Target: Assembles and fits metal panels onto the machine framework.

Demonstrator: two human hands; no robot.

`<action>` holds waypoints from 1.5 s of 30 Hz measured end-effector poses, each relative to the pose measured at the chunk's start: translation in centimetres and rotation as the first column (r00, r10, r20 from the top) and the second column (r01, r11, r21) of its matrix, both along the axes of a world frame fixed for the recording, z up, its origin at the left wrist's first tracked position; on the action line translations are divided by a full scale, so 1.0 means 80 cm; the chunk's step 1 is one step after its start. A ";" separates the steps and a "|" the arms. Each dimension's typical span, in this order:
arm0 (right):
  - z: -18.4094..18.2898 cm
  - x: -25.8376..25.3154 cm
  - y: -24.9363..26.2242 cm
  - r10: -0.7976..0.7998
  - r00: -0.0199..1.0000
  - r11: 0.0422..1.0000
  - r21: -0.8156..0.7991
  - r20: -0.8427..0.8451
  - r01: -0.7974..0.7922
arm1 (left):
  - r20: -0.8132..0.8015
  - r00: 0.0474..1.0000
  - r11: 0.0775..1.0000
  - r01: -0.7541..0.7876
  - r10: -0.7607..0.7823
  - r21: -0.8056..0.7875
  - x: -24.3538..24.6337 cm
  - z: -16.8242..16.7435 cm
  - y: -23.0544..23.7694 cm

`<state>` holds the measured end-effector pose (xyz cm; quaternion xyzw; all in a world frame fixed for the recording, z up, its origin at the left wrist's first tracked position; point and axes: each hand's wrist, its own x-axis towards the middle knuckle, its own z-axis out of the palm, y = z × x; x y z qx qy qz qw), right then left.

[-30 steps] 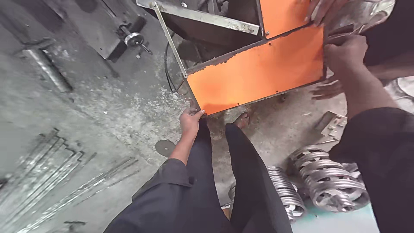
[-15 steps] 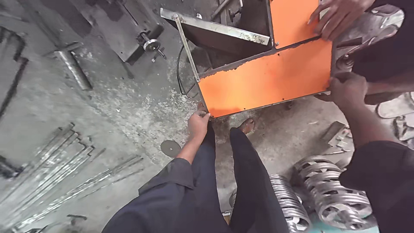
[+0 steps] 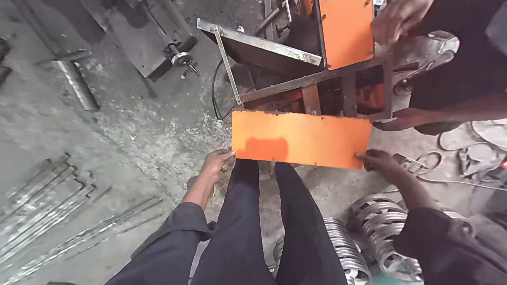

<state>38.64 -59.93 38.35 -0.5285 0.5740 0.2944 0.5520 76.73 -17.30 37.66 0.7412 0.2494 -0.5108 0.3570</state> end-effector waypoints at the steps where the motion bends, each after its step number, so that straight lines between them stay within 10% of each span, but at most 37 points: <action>1: 0.003 -0.014 0.023 0.007 1.000 0.999 0.038 -0.004 -0.006 | -0.048 0.996 0.995 -0.081 0.078 -0.065 0.004 0.002 0.007; 10: 0.110 -0.099 0.294 -0.522 0.848 0.847 -0.060 0.092 0.528 | -0.120 0.934 0.839 -0.355 0.336 -0.412 0.025 0.062 -0.062; 14: 0.160 -0.073 0.421 -0.776 0.590 0.590 -0.076 0.225 0.804 | -0.136 0.991 0.740 -0.102 0.014 -0.665 0.004 0.099 -0.172; 18: 0.147 0.053 0.481 -0.927 0.177 0.235 0.145 0.331 0.961 | 0.032 0.840 0.723 0.484 -0.541 -0.492 -0.063 0.110 -0.273; 20: 0.125 0.120 0.490 -0.938 0.224 0.293 0.259 0.265 0.920 | 0.053 0.764 0.673 0.597 -0.643 -0.436 -0.077 0.098 -0.302; 23: 0.089 0.175 0.501 -0.715 0.654 0.691 0.391 0.247 0.608 | 0.103 0.651 0.589 0.735 -0.752 -0.337 -0.069 0.068 -0.342; 25: 0.082 0.192 0.493 -0.622 0.737 0.780 0.291 0.266 0.554 | 0.142 0.532 0.466 0.819 -0.834 -0.334 -0.051 0.045 -0.368; 30: 0.039 0.144 0.404 -0.864 0.445 0.451 -0.032 0.235 0.892 | 0.082 0.402 0.385 0.907 -0.912 -0.172 -0.048 0.159 -0.423; 34: -0.019 0.130 0.291 -0.875 0.337 0.399 0.121 0.348 0.909 | 0.213 0.368 0.273 0.886 -0.905 -0.375 -0.027 0.034 -0.455; 38: -0.035 0.154 0.225 -0.896 0.350 0.386 0.092 0.275 0.918 | 0.418 -0.154 -0.071 0.976 -0.895 0.207 -0.036 0.024 -0.477; 40: -0.035 0.163 0.214 -0.881 0.376 0.416 0.090 0.287 0.905 | 0.436 -0.149 0.054 0.906 -0.888 0.419 -0.023 0.038 -0.457; 45: -0.030 0.187 0.201 -0.813 0.510 0.559 0.134 0.279 0.818 | 0.416 0.338 0.504 0.766 -0.844 0.399 0.027 0.056 -0.277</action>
